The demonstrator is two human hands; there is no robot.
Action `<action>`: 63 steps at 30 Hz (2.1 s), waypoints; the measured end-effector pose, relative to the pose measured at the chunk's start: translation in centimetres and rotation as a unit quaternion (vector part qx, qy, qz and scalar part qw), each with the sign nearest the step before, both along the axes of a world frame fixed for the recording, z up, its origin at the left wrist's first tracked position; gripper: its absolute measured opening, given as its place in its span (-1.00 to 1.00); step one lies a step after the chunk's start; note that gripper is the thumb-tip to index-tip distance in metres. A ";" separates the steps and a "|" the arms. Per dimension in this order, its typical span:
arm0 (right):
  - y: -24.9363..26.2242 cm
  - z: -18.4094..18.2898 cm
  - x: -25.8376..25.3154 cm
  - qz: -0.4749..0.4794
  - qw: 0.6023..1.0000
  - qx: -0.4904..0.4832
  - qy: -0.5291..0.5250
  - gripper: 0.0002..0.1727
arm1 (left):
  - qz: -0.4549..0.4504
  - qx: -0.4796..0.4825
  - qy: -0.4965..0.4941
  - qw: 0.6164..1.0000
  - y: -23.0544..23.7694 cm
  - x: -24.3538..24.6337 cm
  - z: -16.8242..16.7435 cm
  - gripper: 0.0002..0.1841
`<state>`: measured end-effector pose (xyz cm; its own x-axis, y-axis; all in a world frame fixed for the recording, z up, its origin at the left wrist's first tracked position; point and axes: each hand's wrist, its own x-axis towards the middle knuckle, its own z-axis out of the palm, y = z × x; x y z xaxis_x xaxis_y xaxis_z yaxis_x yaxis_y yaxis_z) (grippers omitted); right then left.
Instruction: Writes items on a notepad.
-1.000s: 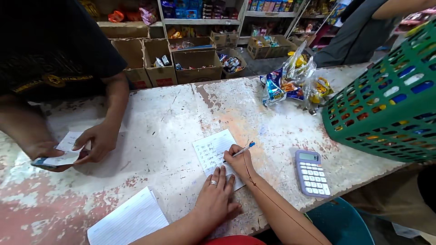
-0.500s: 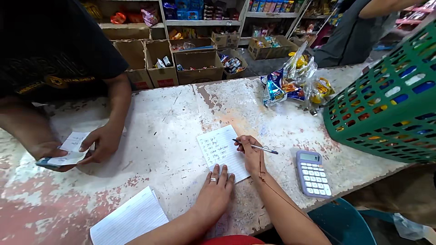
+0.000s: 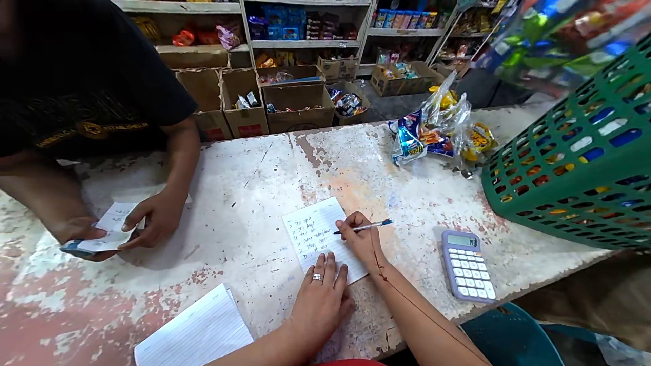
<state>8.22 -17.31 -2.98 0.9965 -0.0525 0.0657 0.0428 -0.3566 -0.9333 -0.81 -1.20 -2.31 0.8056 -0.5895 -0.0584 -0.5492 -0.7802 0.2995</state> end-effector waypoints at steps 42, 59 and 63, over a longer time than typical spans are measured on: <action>0.8 -0.5 0.2 -0.016 0.999 -0.036 0.026 -0.66 | -0.024 0.055 0.013 0.998 -0.2 0.3 -0.4 -0.05; 0.6 -0.3 0.3 -0.029 0.998 -0.043 0.020 -0.63 | -0.023 0.050 -0.009 0.998 -0.1 1.0 -0.5 -0.08; 0.5 -0.3 0.2 -0.010 0.999 -0.049 0.009 -0.66 | -0.021 0.030 -0.011 0.999 0.0 1.0 -0.7 -0.08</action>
